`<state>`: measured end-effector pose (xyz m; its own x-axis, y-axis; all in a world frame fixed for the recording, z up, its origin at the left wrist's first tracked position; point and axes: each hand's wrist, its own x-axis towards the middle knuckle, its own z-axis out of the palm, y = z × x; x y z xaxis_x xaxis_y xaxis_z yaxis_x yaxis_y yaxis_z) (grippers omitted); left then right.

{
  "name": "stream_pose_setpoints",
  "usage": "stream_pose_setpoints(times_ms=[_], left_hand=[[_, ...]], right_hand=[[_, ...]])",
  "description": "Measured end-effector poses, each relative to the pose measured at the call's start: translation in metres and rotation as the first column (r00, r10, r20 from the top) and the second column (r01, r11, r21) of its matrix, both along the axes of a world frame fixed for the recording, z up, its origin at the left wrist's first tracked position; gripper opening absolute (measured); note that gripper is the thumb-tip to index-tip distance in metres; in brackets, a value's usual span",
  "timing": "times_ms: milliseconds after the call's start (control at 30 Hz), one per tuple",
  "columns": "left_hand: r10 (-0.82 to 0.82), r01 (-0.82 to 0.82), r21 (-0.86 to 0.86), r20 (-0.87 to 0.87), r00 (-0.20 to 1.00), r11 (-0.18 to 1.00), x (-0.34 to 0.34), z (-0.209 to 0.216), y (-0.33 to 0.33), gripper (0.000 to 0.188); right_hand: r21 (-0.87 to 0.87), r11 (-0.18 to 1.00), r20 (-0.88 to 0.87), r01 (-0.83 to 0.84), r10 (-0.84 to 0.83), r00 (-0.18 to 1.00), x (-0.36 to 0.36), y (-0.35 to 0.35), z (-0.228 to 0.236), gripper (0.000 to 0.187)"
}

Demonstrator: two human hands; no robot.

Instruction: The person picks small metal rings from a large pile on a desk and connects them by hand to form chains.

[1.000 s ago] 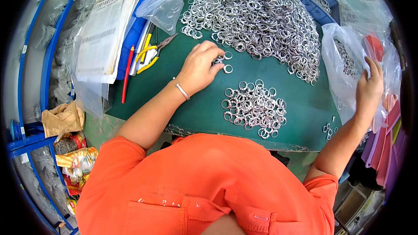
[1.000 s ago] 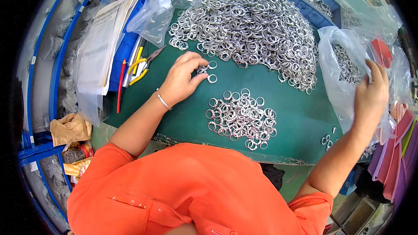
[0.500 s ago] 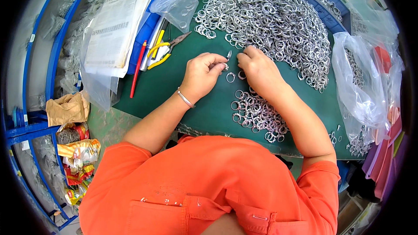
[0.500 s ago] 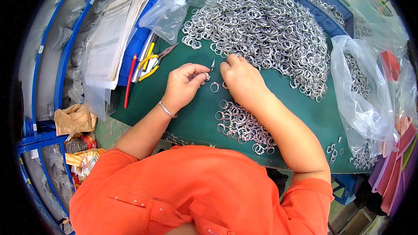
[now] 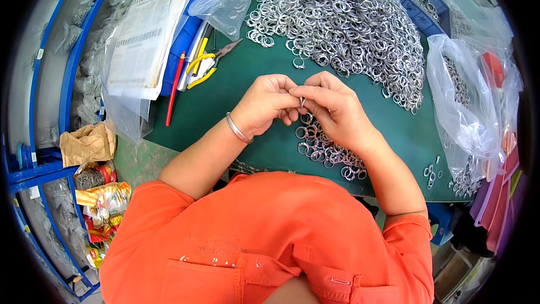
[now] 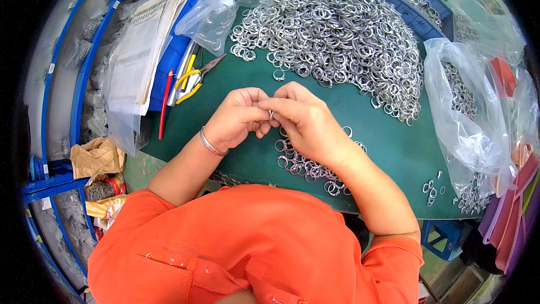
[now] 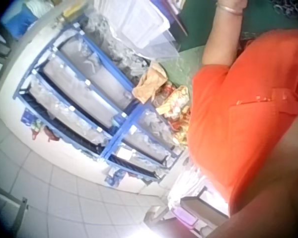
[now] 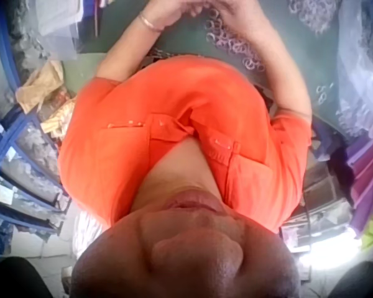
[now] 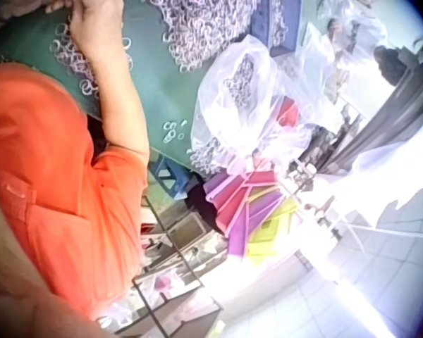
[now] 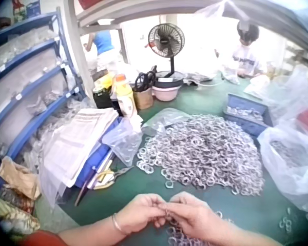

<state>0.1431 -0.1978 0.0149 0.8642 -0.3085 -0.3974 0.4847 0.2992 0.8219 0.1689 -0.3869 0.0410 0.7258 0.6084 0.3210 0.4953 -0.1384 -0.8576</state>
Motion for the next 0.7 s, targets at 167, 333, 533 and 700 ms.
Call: stream_pose_setpoints(times_ms=[167, 333, 533, 700], left_hand=[[-0.075, 0.044, 0.210, 0.138, 0.988, 0.977, 0.002, 0.022, 0.003, 0.018], [-0.255, -0.370, 0.736, 0.584, 0.771, 0.567, 0.036, -0.005, 0.012, 0.019], [-0.442, -0.542, 0.730, 0.684, 0.581, 0.416, 0.042, -0.032, 0.006, 0.017], [-0.036, -0.180, 0.564, 0.351, 0.936, 0.806, 0.034, -0.018, 0.004, 0.010]], right_hand=[[-0.133, 0.976, 0.444, 0.175, -0.099, 0.891, 0.003, -0.035, 0.019, 0.031], [-0.050, 0.362, 0.788, 0.931, -0.558, 0.259, 0.035, -0.170, 0.081, 0.028], [-0.224, 0.697, 0.749, 0.681, -0.324, 0.578, 0.036, -0.109, 0.053, 0.034], [-0.366, 0.923, 0.279, 0.115, -0.009, 0.960, 0.014, -0.016, -0.008, 0.020]])
